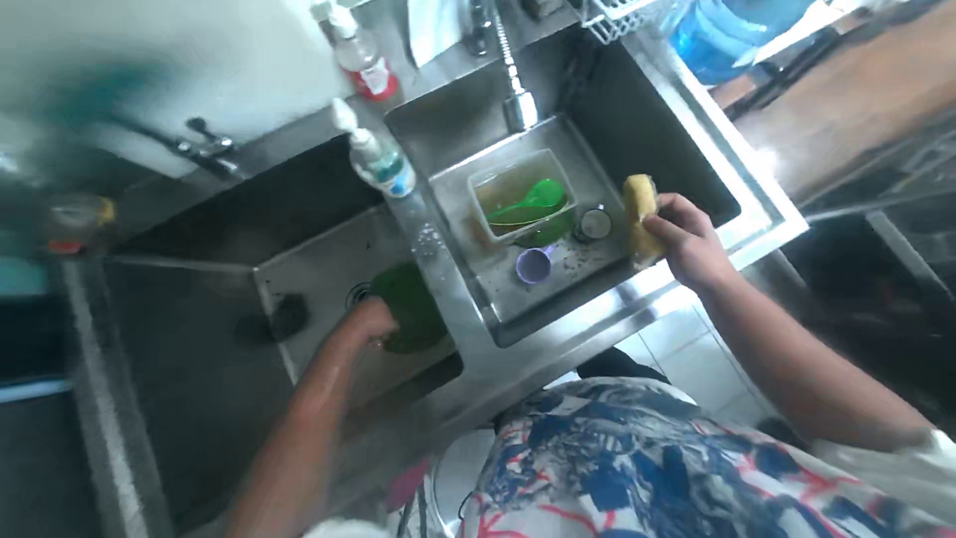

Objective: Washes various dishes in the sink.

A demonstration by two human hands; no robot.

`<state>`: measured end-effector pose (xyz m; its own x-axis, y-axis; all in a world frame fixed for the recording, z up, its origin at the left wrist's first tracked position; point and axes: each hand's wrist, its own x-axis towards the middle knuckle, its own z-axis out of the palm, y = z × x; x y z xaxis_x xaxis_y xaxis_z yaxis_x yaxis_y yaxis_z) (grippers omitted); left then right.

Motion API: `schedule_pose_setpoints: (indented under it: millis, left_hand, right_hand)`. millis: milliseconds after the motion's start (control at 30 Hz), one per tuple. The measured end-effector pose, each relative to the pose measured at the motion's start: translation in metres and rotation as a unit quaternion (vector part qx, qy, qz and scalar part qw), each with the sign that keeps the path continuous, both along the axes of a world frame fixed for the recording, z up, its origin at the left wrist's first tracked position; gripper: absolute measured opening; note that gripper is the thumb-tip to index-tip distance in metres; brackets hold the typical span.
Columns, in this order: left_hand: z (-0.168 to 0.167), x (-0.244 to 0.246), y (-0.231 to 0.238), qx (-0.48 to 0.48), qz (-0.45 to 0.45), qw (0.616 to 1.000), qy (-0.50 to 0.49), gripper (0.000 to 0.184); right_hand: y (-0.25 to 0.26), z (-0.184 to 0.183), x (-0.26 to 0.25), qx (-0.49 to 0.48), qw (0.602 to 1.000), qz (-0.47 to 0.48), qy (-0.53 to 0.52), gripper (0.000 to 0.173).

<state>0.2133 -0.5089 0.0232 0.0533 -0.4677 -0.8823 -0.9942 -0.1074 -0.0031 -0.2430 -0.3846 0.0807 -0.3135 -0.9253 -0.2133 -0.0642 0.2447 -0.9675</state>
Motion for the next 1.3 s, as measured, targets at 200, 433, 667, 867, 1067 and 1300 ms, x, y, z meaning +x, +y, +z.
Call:
schedule_pose_setpoints:
  millis: [200, 433, 667, 867, 1067, 1300]
  left_hand:
    - [0.075, -0.166, 0.012, -0.206, 0.023, 0.959, 0.193, 0.019]
    - [-0.038, -0.287, -0.072, -0.205, -0.044, 0.976, 0.051, 0.029]
    - [-0.079, -0.320, -0.109, -0.117, -0.159, 0.975, -0.106, 0.026]
    - [-0.075, -0.332, -0.107, -0.095, -0.193, 0.968, -0.130, 0.026]
    - [-0.008, -0.333, -0.108, -0.097, -0.133, 0.981, -0.102, 0.043]
    - [0.020, -0.299, -0.046, -0.104, 0.335, 0.927, 0.128, 0.030]
  right_hand:
    - [-0.042, -0.034, -0.095, 0.051, 0.997, 0.008, -0.052, 0.021]
    - [-0.049, -0.042, -0.149, 0.087, 0.990, 0.011, -0.107, 0.015]
    - [-0.038, -0.040, -0.181, 0.096, 0.990, -0.001, -0.103, 0.013]
    - [-0.040, -0.041, -0.188, 0.088, 0.990, 0.002, -0.110, 0.012]
    - [-0.048, -0.033, -0.177, 0.165, 0.969, 0.003, -0.183, 0.015]
    - [-0.073, -0.046, -0.109, 0.317, 0.874, 0.006, -0.369, 0.034]
